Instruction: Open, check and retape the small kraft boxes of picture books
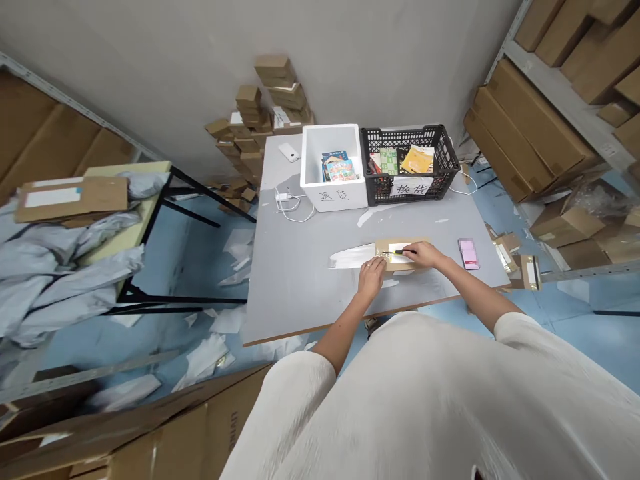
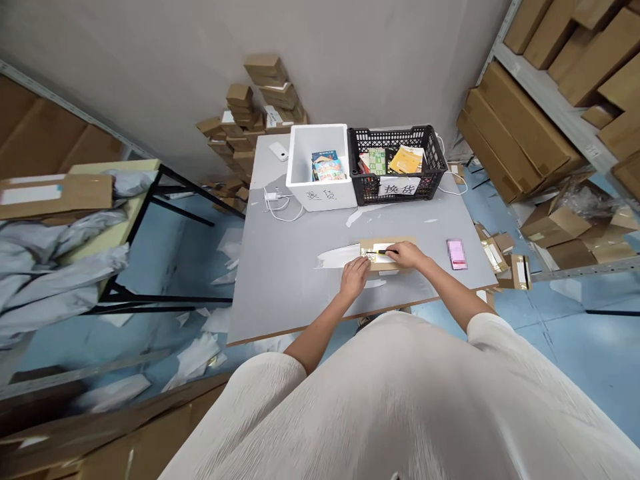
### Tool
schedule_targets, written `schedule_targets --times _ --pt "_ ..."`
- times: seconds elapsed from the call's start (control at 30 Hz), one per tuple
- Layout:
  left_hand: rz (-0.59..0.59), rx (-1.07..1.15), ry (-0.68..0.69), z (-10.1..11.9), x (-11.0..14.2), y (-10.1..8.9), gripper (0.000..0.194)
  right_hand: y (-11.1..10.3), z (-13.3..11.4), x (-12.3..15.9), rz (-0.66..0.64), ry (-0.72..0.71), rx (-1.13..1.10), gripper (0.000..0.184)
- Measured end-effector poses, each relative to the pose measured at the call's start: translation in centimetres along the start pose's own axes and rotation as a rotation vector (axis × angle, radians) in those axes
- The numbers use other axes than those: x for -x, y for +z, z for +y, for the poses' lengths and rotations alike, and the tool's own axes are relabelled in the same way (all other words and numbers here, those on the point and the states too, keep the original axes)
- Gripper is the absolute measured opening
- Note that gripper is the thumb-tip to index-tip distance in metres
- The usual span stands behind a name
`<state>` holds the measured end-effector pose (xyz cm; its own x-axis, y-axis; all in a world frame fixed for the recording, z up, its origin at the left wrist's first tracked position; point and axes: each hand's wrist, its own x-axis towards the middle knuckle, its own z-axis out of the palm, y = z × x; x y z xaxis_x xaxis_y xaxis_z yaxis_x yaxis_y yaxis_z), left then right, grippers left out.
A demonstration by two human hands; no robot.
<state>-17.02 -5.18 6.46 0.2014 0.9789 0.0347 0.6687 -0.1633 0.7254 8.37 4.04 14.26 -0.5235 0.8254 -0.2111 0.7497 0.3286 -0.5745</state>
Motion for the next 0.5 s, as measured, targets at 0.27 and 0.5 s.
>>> schedule_targets --times 0.27,0.5 --pt "0.033 0.148 -0.011 -0.3 -0.2 0.3 0.037 0.4 -1.2 -1.8 -0.056 0.008 0.141 0.046" --pt "0.046 0.1 0.039 -0.6 -0.1 0.2 0.035 -0.2 -1.8 -2.0 -0.058 0.019 0.178 0.043"
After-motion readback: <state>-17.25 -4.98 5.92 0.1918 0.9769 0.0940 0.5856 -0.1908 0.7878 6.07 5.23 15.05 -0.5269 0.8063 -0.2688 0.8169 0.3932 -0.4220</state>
